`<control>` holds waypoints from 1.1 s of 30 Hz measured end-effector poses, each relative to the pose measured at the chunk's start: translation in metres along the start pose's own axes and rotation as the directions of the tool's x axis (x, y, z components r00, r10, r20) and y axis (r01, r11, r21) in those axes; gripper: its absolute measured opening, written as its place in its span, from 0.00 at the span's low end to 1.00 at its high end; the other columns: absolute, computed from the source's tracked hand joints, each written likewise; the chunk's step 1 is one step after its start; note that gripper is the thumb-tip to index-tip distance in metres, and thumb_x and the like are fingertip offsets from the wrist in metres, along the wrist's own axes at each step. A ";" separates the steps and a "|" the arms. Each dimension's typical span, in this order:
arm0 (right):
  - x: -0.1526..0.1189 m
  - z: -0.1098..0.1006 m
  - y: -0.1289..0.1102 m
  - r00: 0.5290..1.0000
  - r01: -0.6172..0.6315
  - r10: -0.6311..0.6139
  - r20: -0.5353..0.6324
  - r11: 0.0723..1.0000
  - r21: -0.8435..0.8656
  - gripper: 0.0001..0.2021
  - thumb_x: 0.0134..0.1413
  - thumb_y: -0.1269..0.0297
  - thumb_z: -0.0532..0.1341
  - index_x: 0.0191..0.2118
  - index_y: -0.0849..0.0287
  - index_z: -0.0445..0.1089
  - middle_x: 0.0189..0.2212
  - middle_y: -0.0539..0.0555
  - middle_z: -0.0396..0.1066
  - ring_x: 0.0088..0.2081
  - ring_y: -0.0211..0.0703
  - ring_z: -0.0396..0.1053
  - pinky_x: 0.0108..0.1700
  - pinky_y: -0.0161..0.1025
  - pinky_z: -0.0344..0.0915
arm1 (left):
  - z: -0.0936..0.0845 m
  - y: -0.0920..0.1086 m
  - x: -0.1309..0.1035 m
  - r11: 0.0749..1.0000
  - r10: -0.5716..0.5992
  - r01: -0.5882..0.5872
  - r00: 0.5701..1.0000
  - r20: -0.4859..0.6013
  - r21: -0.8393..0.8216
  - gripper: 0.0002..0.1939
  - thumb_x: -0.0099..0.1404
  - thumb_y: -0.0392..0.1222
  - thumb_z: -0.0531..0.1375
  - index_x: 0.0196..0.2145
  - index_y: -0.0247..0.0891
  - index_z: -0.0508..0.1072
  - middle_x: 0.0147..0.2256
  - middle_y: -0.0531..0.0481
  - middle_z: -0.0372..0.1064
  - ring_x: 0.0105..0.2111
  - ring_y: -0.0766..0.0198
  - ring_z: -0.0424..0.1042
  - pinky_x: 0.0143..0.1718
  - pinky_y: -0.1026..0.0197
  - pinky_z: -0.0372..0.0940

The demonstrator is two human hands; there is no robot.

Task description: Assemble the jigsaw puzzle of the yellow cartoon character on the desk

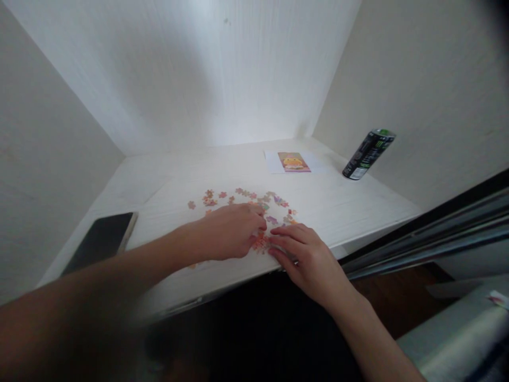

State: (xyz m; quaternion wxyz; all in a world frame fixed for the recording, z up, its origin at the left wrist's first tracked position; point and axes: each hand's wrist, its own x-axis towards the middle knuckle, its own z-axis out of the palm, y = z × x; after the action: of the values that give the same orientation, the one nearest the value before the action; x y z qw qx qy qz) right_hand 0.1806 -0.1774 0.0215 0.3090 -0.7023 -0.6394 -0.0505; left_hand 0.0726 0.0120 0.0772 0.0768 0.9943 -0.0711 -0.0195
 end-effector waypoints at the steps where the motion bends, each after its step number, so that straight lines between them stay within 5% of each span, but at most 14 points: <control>1: -0.001 0.000 0.000 1.000 0.004 -0.004 0.007 1.000 -0.006 0.10 0.62 0.68 0.59 0.47 0.58 0.73 0.48 0.56 0.73 0.49 0.48 0.67 0.53 0.49 0.64 | 0.000 -0.001 -0.001 1.000 0.008 -0.008 1.000 0.012 -0.013 0.08 0.62 0.33 0.54 0.35 0.37 0.73 0.39 0.47 0.69 0.42 0.60 0.70 0.47 0.58 0.64; 8: -0.003 -0.002 -0.005 0.999 0.021 -0.020 0.039 0.999 -0.043 0.10 0.64 0.67 0.58 0.46 0.57 0.74 0.47 0.56 0.73 0.49 0.50 0.66 0.51 0.50 0.64 | -0.012 0.001 -0.004 0.999 0.036 -0.037 0.995 0.090 0.009 0.12 0.67 0.48 0.56 0.38 0.37 0.74 0.43 0.45 0.69 0.42 0.59 0.69 0.46 0.57 0.63; 33: 0.001 -0.004 -0.018 0.982 0.025 0.003 0.188 0.989 -0.144 0.13 0.64 0.68 0.56 0.52 0.56 0.71 0.52 0.55 0.71 0.52 0.53 0.63 0.53 0.53 0.61 | -0.009 -0.001 -0.003 0.992 0.081 -0.086 0.995 0.063 0.092 0.17 0.68 0.52 0.54 0.39 0.37 0.76 0.40 0.43 0.70 0.39 0.58 0.69 0.39 0.58 0.62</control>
State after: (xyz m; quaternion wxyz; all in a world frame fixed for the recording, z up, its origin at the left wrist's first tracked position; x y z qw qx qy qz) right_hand 0.1656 -0.1789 0.0315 0.1948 -0.7211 -0.6642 -0.0323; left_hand 0.0706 0.0150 0.0863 0.0284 0.9920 -0.1158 -0.0425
